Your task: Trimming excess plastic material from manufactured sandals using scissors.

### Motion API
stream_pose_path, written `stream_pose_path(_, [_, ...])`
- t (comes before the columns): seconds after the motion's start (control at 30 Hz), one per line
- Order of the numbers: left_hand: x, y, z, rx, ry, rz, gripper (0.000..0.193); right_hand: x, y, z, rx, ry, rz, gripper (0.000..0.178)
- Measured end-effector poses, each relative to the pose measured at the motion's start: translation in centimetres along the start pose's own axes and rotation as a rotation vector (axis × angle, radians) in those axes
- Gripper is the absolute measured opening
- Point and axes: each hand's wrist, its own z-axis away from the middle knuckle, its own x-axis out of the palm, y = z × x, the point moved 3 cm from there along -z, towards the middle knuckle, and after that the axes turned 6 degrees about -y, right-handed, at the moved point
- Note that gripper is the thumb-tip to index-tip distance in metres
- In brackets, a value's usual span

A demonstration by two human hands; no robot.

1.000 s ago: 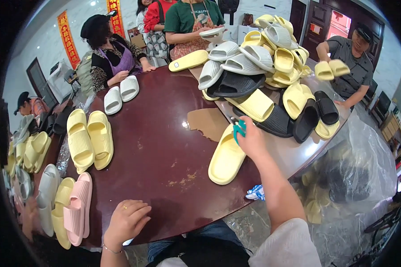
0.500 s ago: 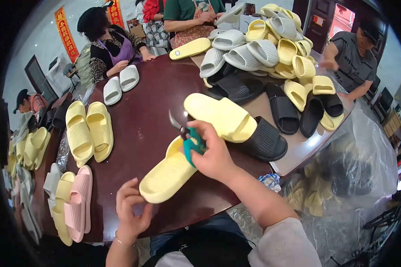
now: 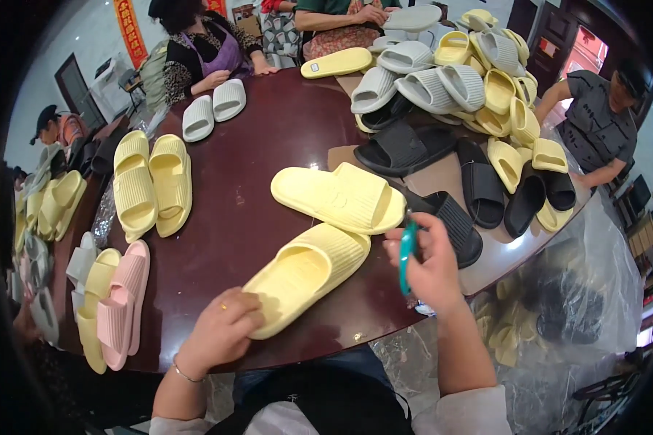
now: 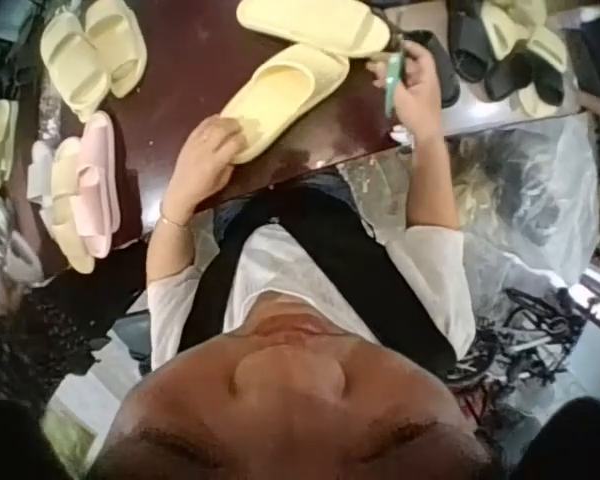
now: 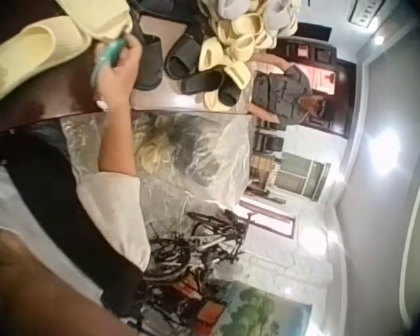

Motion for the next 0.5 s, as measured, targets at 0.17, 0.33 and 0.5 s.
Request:
stream_pose_path(0.17, [-1.7,-2.6,3.5,-0.172,-0.011,-0.057,0.022,-2.9,2.4,-1.3,0.056,0.050,0.375,0.049])
stream_pose_path(0.33, [-2.5,-5.7,6.8,-0.242,0.062,0.139,0.023,-5.4,2.3,-3.0,0.014,0.154,0.730,0.046])
stream_pose_path(0.5, [-3.3,-7.4,7.6,-0.396,0.100,-0.258,0.033,-2.6,1.2,-3.7,0.032,0.135,0.763,0.044])
